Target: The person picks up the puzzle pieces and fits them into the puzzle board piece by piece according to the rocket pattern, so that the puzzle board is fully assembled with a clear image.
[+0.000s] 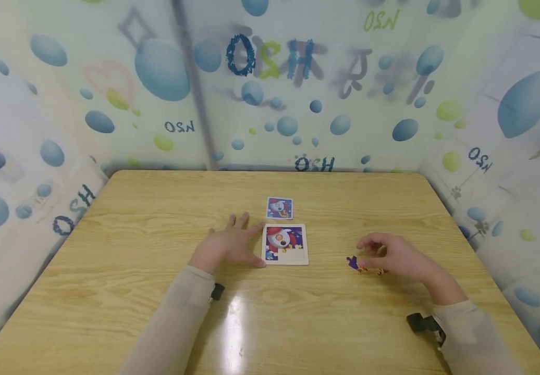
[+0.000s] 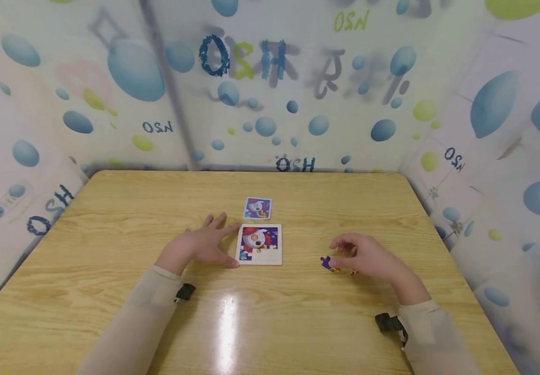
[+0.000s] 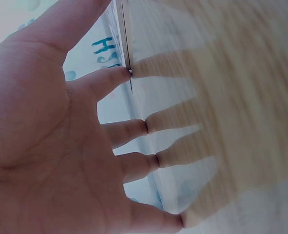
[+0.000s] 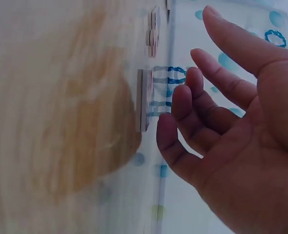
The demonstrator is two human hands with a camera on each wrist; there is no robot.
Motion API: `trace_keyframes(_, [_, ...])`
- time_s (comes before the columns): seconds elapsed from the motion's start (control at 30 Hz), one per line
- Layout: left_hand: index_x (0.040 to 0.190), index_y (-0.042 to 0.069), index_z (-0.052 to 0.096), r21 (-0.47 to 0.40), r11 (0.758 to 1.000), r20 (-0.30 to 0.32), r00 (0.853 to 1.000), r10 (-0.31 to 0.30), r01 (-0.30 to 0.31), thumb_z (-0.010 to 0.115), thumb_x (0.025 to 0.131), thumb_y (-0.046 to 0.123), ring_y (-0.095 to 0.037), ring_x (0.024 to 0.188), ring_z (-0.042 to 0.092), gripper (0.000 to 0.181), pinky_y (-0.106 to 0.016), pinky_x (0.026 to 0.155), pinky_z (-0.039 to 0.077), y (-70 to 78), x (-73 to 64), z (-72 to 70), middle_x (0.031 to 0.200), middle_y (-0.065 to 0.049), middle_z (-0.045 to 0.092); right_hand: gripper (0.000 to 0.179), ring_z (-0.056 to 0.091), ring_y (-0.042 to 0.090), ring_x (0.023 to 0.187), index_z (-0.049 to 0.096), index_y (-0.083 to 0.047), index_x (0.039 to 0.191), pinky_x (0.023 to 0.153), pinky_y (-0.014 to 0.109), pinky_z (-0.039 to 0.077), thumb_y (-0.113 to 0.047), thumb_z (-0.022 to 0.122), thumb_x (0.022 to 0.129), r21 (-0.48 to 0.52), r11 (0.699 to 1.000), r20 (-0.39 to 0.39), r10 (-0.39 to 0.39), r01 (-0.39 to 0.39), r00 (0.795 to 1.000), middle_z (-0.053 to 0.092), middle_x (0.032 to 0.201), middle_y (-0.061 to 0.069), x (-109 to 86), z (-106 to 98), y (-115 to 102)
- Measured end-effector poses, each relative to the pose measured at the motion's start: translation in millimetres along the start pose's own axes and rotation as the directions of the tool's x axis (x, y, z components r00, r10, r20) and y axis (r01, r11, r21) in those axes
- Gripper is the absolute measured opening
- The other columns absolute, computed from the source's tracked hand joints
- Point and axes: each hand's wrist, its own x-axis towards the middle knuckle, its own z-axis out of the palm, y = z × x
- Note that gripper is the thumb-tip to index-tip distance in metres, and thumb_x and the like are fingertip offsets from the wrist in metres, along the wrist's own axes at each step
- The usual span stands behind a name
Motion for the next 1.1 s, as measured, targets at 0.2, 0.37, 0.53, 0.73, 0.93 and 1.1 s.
trace_keyframes(0.2, [0.176, 0.036, 0.027, -0.004, 1.000, -0.004, 1.000, -0.002, 0.002, 0.085, 0.091, 0.059, -0.047, 0.171, -0.006, 0.105, -0.090, 0.124, 0.003, 0.4, 0.5, 0.8, 0.187, -0.012, 0.001, 0.034, 0.058, 0.017, 0.094, 0.072, -0.009, 0.113, 0.077, 0.025, 0.052, -0.031, 0.089, 0.094, -0.016, 1.000, 0.043, 0.018, -0.017, 0.999, 0.069, 0.107, 0.003, -0.7, 2.1, 2.7])
trace_keyframes(0.37, [0.176, 0.035, 0.026, -0.003, 1.000, -0.005, 1.000, 0.002, -0.002, 0.084, 0.092, 0.059, -0.048, 0.171, -0.006, 0.105, -0.091, 0.123, 0.003, 1.0, -1.2, 0.1, 0.187, -0.013, 0.000, 0.035, 0.056, 0.017, 0.093, 0.070, -0.007, 0.109, 0.078, 0.025, 0.051, -0.029, 0.092, 0.091, -0.028, 1.000, 0.064, -0.002, 0.004, 0.998, 0.068, 0.107, 0.004, -0.8, 4.6, 2.5])
trace_keyframes(0.53, [0.176, 0.035, 0.026, -0.008, 1.000, -0.005, 1.000, 0.002, -0.002, 0.085, 0.091, 0.059, -0.047, 0.171, -0.006, 0.105, -0.091, 0.123, 0.002, 1.0, -1.2, 0.5, 0.187, -0.013, 0.000, 0.031, 0.053, 0.017, 0.091, 0.072, -0.011, 0.103, 0.077, 0.025, 0.048, -0.030, 0.093, 0.090, -0.067, 0.998, 0.063, -0.017, 0.021, 0.998, 0.065, 0.104, 0.002, -0.2, 6.4, 3.4])
trace_keyframes(0.73, [0.176, 0.036, 0.026, -0.005, 1.000, -0.007, 1.000, 0.006, -0.006, 0.085, 0.091, 0.060, -0.048, 0.171, -0.006, 0.106, -0.091, 0.123, 0.002, 0.3, -0.6, 0.8, 0.187, -0.013, 0.000, 0.025, 0.053, 0.017, 0.092, 0.073, -0.013, 0.100, 0.077, 0.026, 0.048, -0.028, 0.091, 0.092, -0.082, 0.996, 0.059, -0.021, 0.026, 0.998, 0.064, 0.103, 0.001, -0.1, 7.5, 2.3])
trace_keyframes(0.93, [0.176, 0.036, 0.026, -0.010, 1.000, -0.005, 1.000, 0.010, -0.010, 0.085, 0.091, 0.060, -0.047, 0.171, -0.006, 0.106, -0.091, 0.123, 0.002, -0.8, -0.4, 1.1, 0.187, -0.013, 0.000, 0.020, 0.058, 0.011, 0.098, 0.076, -0.014, 0.111, 0.083, 0.025, 0.053, -0.026, 0.085, 0.097, -0.066, 0.997, 0.065, -0.037, 0.041, 0.997, 0.069, 0.112, 0.000, -1.1, 7.4, 3.6])
trace_keyframes(1.1, [0.176, 0.036, 0.026, -0.015, 1.000, -0.002, 1.000, 0.008, -0.008, 0.085, 0.091, 0.059, -0.047, 0.171, -0.007, 0.106, -0.090, 0.124, 0.001, -0.9, -0.6, 0.5, 0.187, -0.013, 0.000, 0.022, 0.058, 0.008, 0.095, 0.076, -0.012, 0.122, 0.081, 0.024, 0.053, -0.022, 0.080, 0.102, -0.033, 0.998, 0.084, -0.041, 0.044, 0.996, 0.070, 0.117, 0.002, -2.7, 6.7, 3.4])
